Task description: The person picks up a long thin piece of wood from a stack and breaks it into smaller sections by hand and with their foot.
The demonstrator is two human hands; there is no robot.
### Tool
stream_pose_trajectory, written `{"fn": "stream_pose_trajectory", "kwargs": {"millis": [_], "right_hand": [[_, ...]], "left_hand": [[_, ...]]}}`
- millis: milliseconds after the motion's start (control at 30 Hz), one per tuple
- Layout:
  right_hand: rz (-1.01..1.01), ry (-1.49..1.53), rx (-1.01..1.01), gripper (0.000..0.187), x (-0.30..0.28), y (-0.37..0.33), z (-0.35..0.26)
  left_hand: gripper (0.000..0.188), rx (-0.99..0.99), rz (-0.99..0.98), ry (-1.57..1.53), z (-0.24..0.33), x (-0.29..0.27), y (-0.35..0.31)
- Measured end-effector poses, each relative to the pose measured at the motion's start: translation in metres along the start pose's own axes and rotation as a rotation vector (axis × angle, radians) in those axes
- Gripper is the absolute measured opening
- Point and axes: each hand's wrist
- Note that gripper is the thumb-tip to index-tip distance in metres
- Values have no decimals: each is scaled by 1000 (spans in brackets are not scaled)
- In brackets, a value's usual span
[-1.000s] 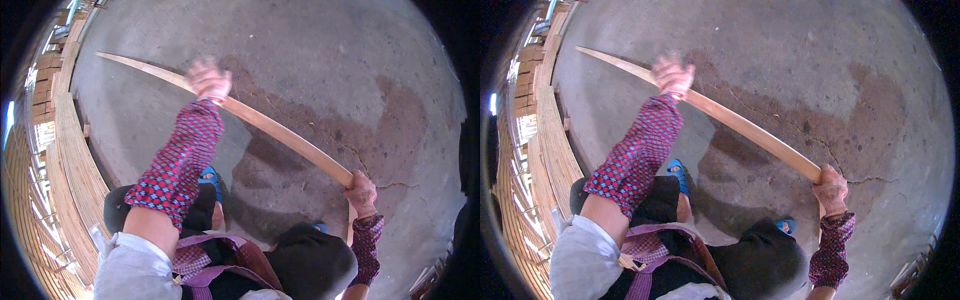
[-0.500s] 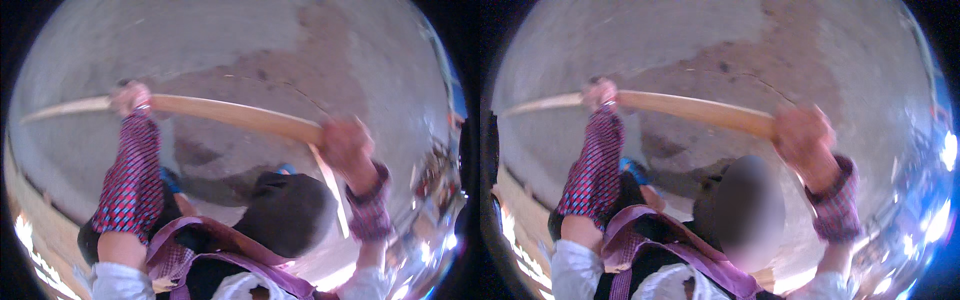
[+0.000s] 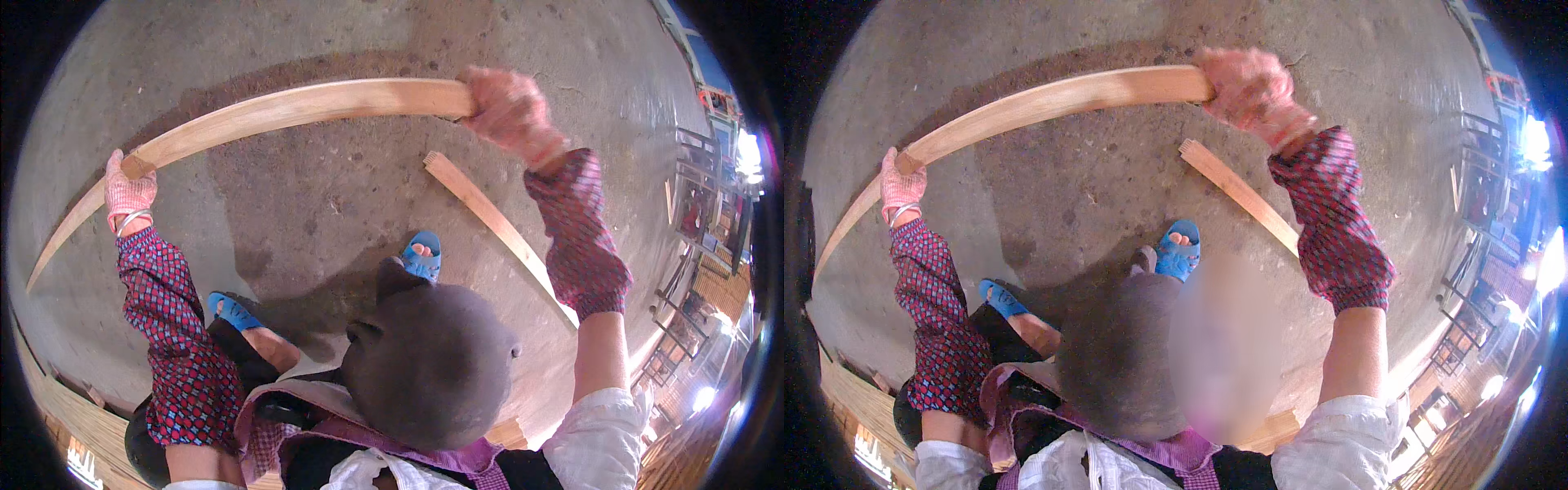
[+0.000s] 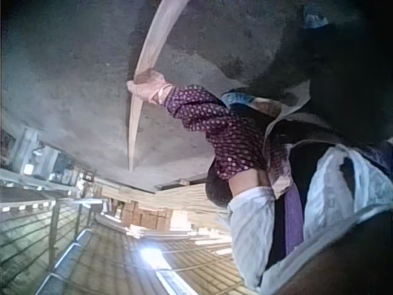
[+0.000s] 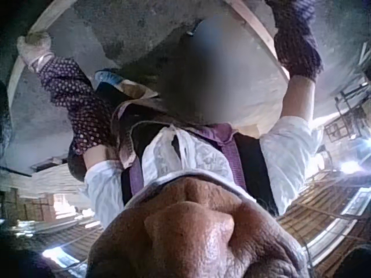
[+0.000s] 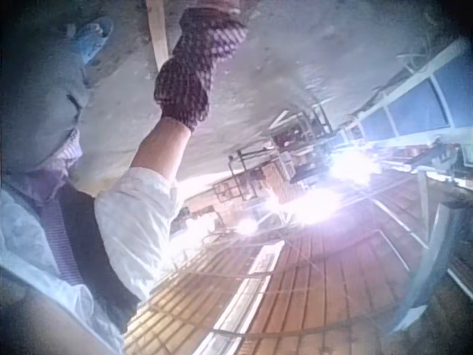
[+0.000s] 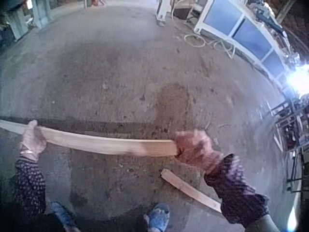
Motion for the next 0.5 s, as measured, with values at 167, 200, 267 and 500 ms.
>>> {"fn": "stream_pose_trajectory", "kwargs": {"millis": [167,200,267,500], "right_hand": [[-238,62,110,29,73,1,19],[-263,60,81,26,44,-10,2],[-245,28,41,23,-13,-39,-8],[-20,7,60,33,-58,-124,126]], "left_hand": [[46,116,183,77,-32,63,-54],[47,130,211,110,-37,48,-46],[54,71,159,377,-54,-18,1],[65,-23,527,339,-61,-68,12]]}}
Point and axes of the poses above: each hand's wrist, its own y-axis towards the middle knuckle, its own x-axis out of the palm, z = x × y, and after that the axes turned 7 degrees about x, right-handed
